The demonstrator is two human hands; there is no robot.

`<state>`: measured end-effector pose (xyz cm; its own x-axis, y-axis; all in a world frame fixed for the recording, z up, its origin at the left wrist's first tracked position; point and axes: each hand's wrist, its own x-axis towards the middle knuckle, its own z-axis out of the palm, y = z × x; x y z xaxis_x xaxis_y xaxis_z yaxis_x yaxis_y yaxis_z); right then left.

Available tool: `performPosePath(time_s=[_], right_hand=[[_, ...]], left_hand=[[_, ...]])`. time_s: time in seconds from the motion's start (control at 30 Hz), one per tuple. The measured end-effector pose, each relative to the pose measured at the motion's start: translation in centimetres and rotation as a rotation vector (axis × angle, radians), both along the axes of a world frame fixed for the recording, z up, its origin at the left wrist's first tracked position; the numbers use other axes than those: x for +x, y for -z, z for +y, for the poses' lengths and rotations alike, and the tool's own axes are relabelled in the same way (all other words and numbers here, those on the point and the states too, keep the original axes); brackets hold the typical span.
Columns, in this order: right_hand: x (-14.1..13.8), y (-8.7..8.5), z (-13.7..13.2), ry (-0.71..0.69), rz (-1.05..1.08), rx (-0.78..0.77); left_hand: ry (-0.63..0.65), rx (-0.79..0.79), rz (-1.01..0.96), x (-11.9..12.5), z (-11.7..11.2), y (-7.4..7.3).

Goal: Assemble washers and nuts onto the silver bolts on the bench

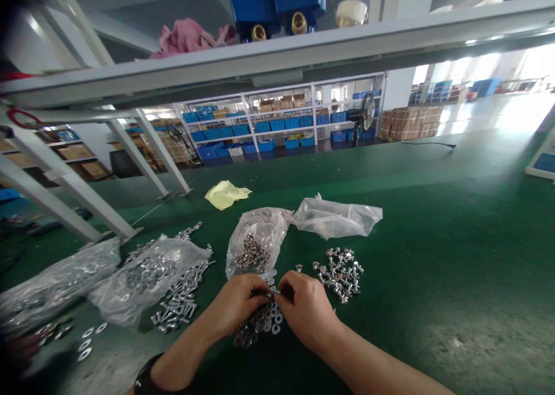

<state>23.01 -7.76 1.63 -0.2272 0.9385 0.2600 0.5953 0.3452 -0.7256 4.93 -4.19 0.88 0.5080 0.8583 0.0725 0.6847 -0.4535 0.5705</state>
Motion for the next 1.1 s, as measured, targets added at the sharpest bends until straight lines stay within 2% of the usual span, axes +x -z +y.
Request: performPosePath(time_s=[0.13,0.27,0.33,0.6,0.7,1.1], right_hand=[[0.06,0.38,0.07,-0.009,-0.009,-0.012],[0.05,0.47,-0.02,-0.012,-0.015,-0.014],[0.04,0.38,-0.07,-0.017,-0.01,-0.007],[0.01,-0.06,0.01,-0.007,0.026,-0.02],[0.0,-0.12,-0.02,0.001,0.04,-0.021],[0.06,-0.45,-0.06,0.011,0.09,-0.048]], left_hand=[[-0.055,-0.2,-0.112,-0.2,-0.12,-0.28],[-0.07,-0.497,-0.376,-0.17,0.1,-0.3],[-0.08,-0.593,-0.5,-0.05,0.13,-0.33],[-0.142,-0.784,-0.796,0.19,-0.23,-0.59],[-0.17,-0.852,-0.851,0.31,-0.17,-0.5],[-0.215,-0.813,-0.88,0.58,-0.16,-0.35]])
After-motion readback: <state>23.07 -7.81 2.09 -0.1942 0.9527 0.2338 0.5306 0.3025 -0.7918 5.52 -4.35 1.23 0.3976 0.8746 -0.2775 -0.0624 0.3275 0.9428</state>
